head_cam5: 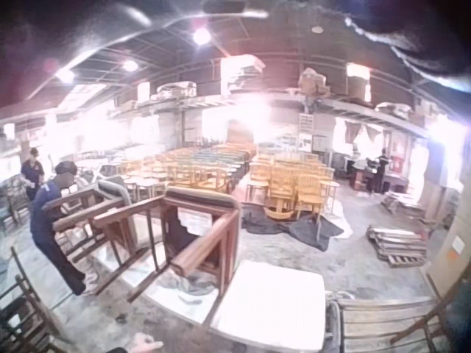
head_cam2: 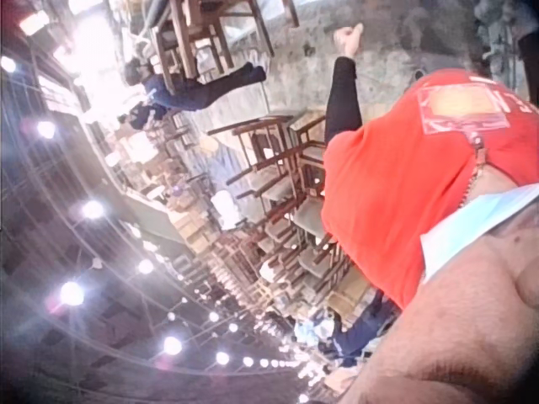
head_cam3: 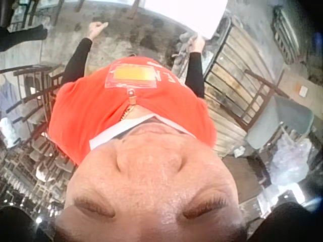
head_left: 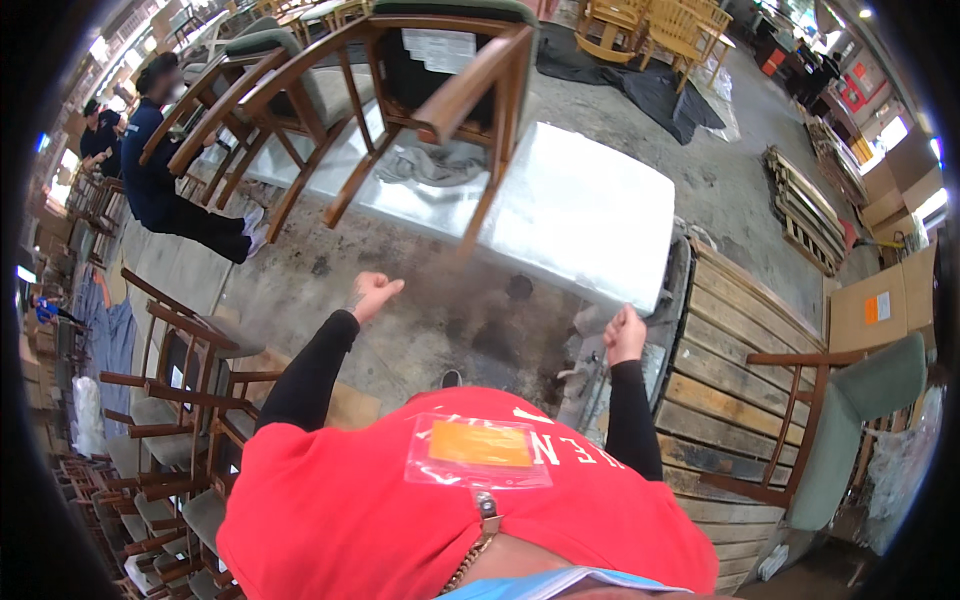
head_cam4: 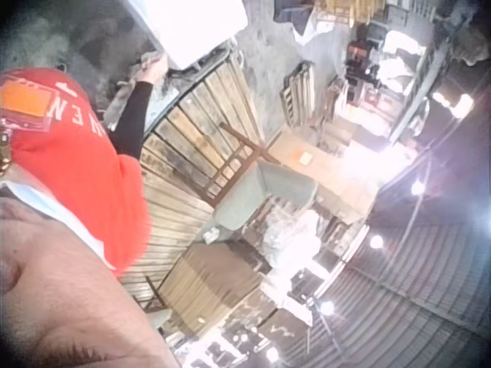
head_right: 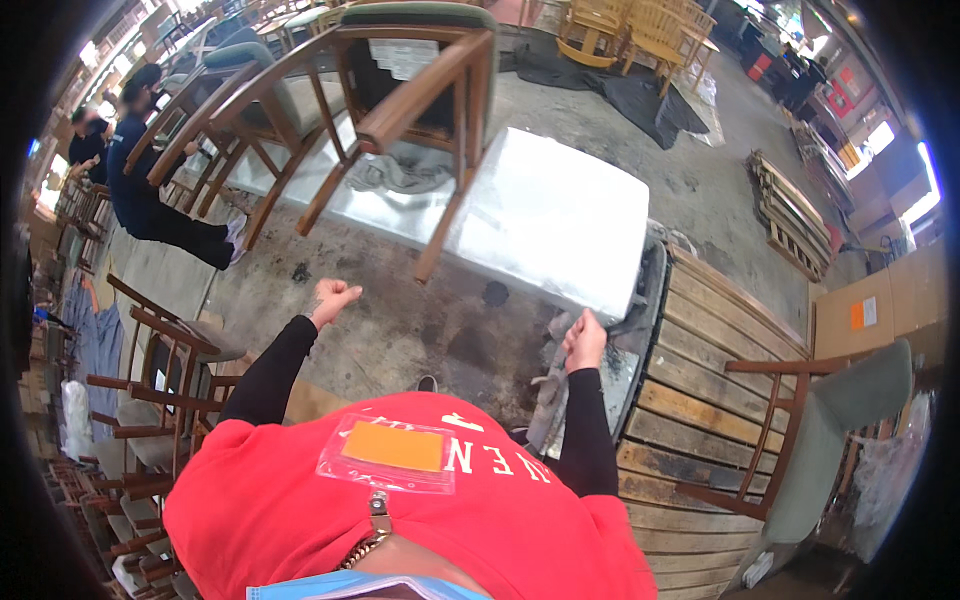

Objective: The person wipes the underside and frame of a wooden chair with a gray cloth. They rotate the chair to access different sides and continue wiping the legs and seat frame. The person handles the chair one at a time in a furniture workshop.

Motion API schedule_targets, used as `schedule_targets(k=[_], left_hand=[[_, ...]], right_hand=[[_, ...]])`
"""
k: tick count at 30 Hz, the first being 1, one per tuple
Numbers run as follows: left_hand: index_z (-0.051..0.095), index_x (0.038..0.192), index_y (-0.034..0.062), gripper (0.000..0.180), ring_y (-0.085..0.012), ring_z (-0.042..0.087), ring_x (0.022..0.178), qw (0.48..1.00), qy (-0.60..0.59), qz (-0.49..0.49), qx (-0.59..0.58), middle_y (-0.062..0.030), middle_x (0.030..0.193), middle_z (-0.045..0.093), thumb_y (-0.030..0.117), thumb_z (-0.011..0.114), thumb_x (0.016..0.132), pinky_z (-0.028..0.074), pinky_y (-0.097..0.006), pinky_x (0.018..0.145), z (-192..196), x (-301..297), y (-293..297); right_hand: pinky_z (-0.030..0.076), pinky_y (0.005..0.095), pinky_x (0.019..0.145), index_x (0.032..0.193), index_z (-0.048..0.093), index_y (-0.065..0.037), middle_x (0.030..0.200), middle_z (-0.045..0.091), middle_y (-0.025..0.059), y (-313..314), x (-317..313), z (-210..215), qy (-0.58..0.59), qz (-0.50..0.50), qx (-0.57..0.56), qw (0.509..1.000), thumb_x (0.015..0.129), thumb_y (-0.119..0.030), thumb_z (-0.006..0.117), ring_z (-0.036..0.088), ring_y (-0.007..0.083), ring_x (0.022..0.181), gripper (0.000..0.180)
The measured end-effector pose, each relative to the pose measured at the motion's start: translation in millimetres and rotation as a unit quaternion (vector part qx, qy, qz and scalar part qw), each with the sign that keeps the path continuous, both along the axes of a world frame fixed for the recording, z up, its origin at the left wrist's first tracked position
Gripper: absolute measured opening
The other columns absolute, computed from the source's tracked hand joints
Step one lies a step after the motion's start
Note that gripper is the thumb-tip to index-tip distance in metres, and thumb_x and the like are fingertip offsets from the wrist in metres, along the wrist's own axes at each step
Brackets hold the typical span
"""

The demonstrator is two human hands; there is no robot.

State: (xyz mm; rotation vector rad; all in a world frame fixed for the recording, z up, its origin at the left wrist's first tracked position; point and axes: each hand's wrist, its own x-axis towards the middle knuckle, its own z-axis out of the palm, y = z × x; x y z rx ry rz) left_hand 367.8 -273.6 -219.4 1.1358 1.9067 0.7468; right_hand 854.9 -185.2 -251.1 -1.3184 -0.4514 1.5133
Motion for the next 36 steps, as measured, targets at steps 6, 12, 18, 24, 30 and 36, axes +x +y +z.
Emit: schedule_targets(k=[6,12,18,24,30,36], left_hand=[[0.055,0.067,0.0097,0.036,-0.0017,0.041,0.062,0.965,-0.015,0.043,0.259,0.0099,0.066,0.049,0.021,0.071,0.097,0.035,-0.025,0.058,114,-97,70],[0.063,0.088,0.0030,0.027,-0.0103,0.060,0.069,0.899,0.173,0.088,0.393,-0.0024,0.070,0.061,0.023,0.057,0.104,0.048,-0.027,0.066,204,-210,127],[0.057,0.138,-0.0011,0.046,-0.0307,0.059,0.127,0.856,0.398,-0.003,0.330,-0.0196,0.134,0.063,0.018,0.065,0.097,0.045,-0.040,0.108,245,-292,192],[0.059,0.134,-0.0024,0.054,-0.0303,0.069,0.103,0.966,0.219,-0.111,0.081,-0.0177,0.110,0.071,0.034,0.071,0.095,0.055,-0.039,0.093,258,-349,255],[0.054,0.126,0.0083,0.039,-0.0253,0.066,0.054,0.991,-0.082,-0.063,-0.089,-0.0120,0.079,0.066,0.009,0.066,0.089,0.056,-0.042,0.044,248,-357,276],[0.054,0.136,0.0090,0.052,-0.0150,0.058,0.054,0.998,0.015,-0.051,-0.022,-0.0043,0.079,0.057,0.008,0.067,0.086,0.051,-0.031,0.041,249,-301,267]], right_hand=[[0.027,0.0287,0.047,0.074,0.041,-0.018,0.059,0.028,-0.0065,83,-102,74,0.046,0.096,0.069,0.992,0.104,-0.033,0.053,0.028,0.0095,0.048,0.036],[0.056,0.0495,0.091,0.138,0.045,-0.007,0.119,0.060,0.0179,154,-220,168,0.183,0.309,0.134,0.924,0.099,-0.051,0.063,0.065,0.0311,0.103,0.062],[0.056,0.0491,0.084,0.130,0.049,-0.013,0.119,0.057,0.0145,210,-301,194,0.238,0.303,0.135,0.913,0.092,-0.064,0.065,0.063,0.0265,0.104,0.066],[0.060,0.0396,0.077,0.120,0.054,-0.011,0.105,0.063,0.0072,218,-343,210,0.438,0.195,0.067,0.875,0.097,-0.030,0.066,0.069,0.0223,0.090,0.033],[0.057,0.0348,0.068,0.126,0.056,-0.011,0.089,0.060,0.0047,213,-338,203,0.339,0.196,0.100,0.915,0.097,-0.027,0.065,0.063,0.0156,0.074,0.035],[0.056,0.0328,0.064,0.122,0.055,-0.010,0.088,0.060,0.0053,225,-298,201,0.343,0.188,0.069,0.917,0.095,-0.025,0.068,0.063,0.0150,0.072,0.033]])
